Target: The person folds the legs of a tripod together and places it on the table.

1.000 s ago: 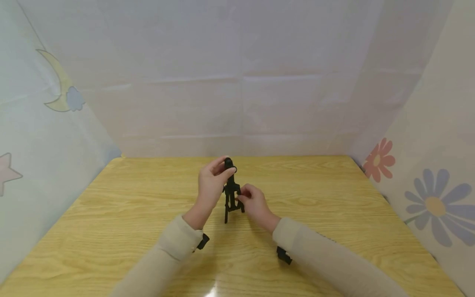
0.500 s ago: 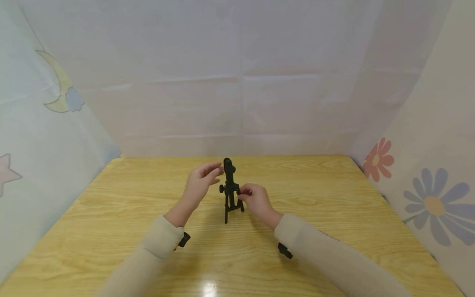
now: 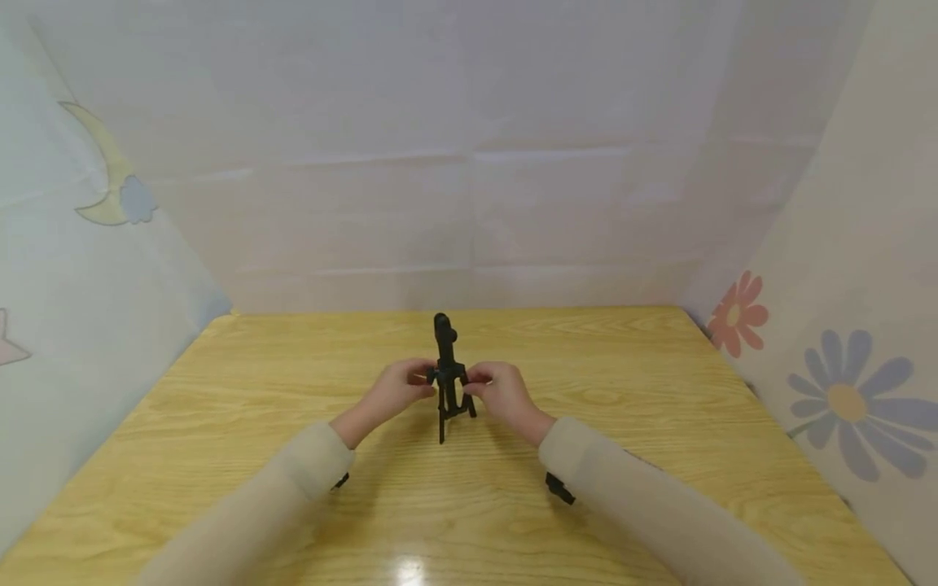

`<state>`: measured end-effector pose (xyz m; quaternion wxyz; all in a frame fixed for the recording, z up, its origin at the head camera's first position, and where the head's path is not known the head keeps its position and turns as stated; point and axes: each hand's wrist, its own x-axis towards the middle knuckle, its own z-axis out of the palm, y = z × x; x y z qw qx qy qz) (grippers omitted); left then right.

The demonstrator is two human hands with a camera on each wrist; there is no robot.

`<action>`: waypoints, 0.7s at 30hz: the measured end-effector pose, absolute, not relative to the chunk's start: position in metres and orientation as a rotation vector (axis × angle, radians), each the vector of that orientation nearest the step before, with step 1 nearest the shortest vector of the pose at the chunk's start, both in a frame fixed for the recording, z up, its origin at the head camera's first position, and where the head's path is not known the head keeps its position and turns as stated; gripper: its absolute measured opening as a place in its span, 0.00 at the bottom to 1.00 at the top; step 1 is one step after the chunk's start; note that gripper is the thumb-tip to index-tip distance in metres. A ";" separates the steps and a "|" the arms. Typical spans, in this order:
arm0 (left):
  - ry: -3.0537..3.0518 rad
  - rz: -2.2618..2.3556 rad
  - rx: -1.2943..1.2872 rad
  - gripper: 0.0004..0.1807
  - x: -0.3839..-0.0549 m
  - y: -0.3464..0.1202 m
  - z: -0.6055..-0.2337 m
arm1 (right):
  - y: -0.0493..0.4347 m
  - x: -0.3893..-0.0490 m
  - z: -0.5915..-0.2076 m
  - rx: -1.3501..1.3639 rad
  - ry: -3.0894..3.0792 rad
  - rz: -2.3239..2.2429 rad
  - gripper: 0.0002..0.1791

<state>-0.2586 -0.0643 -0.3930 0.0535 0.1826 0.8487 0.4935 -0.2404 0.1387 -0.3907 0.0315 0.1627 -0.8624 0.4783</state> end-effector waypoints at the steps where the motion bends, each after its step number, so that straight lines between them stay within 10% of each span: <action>1: 2.566 1.488 0.571 0.19 -0.260 -0.065 -0.395 | 0.139 -0.241 -0.391 0.518 -2.657 1.470 0.05; 21: 2.718 1.348 0.716 0.05 -0.274 -0.063 -0.405 | 0.134 -0.242 -0.396 0.380 -2.701 1.470 0.09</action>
